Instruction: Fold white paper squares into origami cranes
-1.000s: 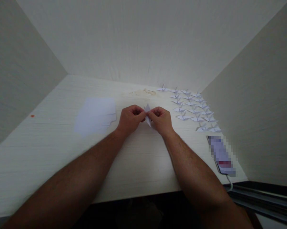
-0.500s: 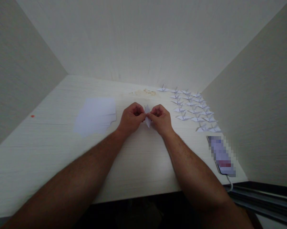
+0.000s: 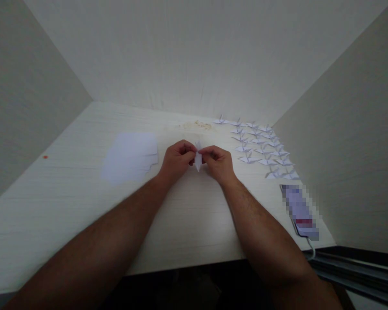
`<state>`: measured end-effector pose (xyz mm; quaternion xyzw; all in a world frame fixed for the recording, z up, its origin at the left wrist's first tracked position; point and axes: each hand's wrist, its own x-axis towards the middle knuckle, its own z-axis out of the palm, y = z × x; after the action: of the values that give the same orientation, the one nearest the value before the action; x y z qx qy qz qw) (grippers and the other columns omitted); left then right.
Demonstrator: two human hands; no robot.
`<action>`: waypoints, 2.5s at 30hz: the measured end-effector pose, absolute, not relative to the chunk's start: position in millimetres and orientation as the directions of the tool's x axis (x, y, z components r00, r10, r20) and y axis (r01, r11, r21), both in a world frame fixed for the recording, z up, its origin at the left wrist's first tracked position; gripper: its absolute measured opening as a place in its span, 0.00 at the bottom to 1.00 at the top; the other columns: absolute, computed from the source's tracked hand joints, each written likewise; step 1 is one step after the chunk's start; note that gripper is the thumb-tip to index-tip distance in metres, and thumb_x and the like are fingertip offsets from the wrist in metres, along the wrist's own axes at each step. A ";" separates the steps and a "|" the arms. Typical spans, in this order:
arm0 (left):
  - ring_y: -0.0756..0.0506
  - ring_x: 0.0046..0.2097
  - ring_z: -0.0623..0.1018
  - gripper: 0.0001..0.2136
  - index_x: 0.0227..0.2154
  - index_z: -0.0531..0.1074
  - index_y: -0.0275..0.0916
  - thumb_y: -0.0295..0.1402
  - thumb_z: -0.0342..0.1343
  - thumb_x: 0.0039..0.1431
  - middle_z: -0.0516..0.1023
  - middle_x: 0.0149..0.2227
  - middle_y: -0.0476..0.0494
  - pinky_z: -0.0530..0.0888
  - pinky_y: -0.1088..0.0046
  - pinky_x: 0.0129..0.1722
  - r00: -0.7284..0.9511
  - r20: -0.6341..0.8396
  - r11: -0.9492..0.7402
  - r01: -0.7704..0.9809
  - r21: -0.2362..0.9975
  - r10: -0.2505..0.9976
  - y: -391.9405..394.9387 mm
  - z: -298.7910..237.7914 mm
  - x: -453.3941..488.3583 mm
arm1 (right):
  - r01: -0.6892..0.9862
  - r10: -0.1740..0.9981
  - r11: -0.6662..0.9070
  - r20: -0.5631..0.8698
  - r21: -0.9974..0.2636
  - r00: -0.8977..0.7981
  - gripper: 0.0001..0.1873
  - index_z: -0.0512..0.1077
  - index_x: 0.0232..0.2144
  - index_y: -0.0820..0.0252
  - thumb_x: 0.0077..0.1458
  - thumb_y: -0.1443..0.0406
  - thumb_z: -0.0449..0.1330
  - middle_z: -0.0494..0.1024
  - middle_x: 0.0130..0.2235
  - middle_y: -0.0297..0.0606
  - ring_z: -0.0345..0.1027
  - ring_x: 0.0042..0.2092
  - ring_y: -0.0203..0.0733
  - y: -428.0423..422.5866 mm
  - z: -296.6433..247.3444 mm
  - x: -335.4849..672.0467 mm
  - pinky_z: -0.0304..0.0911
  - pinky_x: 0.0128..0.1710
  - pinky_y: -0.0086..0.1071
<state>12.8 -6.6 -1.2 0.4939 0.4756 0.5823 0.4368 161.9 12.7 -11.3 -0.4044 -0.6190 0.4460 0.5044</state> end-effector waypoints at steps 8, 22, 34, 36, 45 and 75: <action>0.52 0.26 0.73 0.08 0.30 0.76 0.36 0.28 0.63 0.44 0.77 0.25 0.50 0.69 0.75 0.27 -0.113 0.174 -0.172 0.028 0.985 0.978 -6.3 -5.0 11.9 | 0.100 0.956 0.279 0.266 -0.955 -0.126 0.08 0.77 0.31 0.57 0.46 0.62 0.67 0.78 0.29 0.33 0.71 0.30 0.35 15.8 -11.7 165.1 0.67 0.32 0.31; 0.54 0.21 0.68 0.06 0.25 0.71 0.38 0.27 0.62 0.42 0.71 0.20 0.55 0.65 0.78 0.22 -0.070 0.158 -0.163 -0.080 0.983 0.985 -6.4 -2.9 11.8 | -0.001 0.962 0.193 0.190 -0.981 -0.195 0.08 0.70 0.27 0.57 0.44 0.63 0.66 0.71 0.20 0.25 0.63 0.20 0.30 13.4 -5.7 162.3 0.59 0.20 0.26; 0.54 0.20 0.67 0.05 0.24 0.73 0.39 0.27 0.63 0.41 0.71 0.20 0.54 0.63 0.77 0.21 0.013 0.106 -0.100 -0.225 0.969 0.994 -4.2 -5.6 8.2 | -0.159 0.931 0.143 0.188 -0.977 -0.313 0.06 0.74 0.27 0.57 0.44 0.65 0.67 0.75 0.21 0.26 0.68 0.22 0.31 16.3 -5.5 168.5 0.65 0.24 0.27; 0.54 0.20 0.67 0.05 0.23 0.74 0.39 0.26 0.62 0.40 0.72 0.20 0.54 0.63 0.77 0.21 0.022 0.087 -0.079 -0.248 0.965 0.996 -4.8 -4.4 8.3 | -0.158 0.930 0.129 0.175 -0.979 -0.324 0.05 0.74 0.27 0.57 0.43 0.66 0.67 0.74 0.21 0.26 0.69 0.22 0.32 16.4 -5.7 168.8 0.66 0.25 0.27; 0.52 0.21 0.68 0.02 0.22 0.75 0.38 0.27 0.60 0.42 0.71 0.18 0.52 0.63 0.75 0.22 0.042 0.064 -0.053 -0.223 0.973 0.997 -7.5 -1.6 7.5 | -0.138 0.941 0.043 0.087 -0.990 -0.326 0.02 0.74 0.24 0.57 0.43 0.65 0.62 0.75 0.21 0.28 0.70 0.23 0.34 13.2 -4.8 168.8 0.69 0.27 0.30; 0.53 0.22 0.70 0.06 0.27 0.77 0.37 0.32 0.66 0.44 0.75 0.23 0.51 0.68 0.77 0.23 -0.073 0.114 -0.122 -0.111 0.986 0.991 -5.8 -4.8 8.8 | -0.002 0.972 0.166 0.164 -0.986 -0.166 0.10 0.71 0.30 0.56 0.45 0.61 0.66 0.72 0.21 0.25 0.65 0.22 0.31 15.1 -6.8 165.9 0.63 0.23 0.28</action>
<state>8.8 -5.8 -4.8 0.4822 0.4559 0.5731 0.4808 165.9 15.1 -6.8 -0.4166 -0.5826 0.4933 0.4936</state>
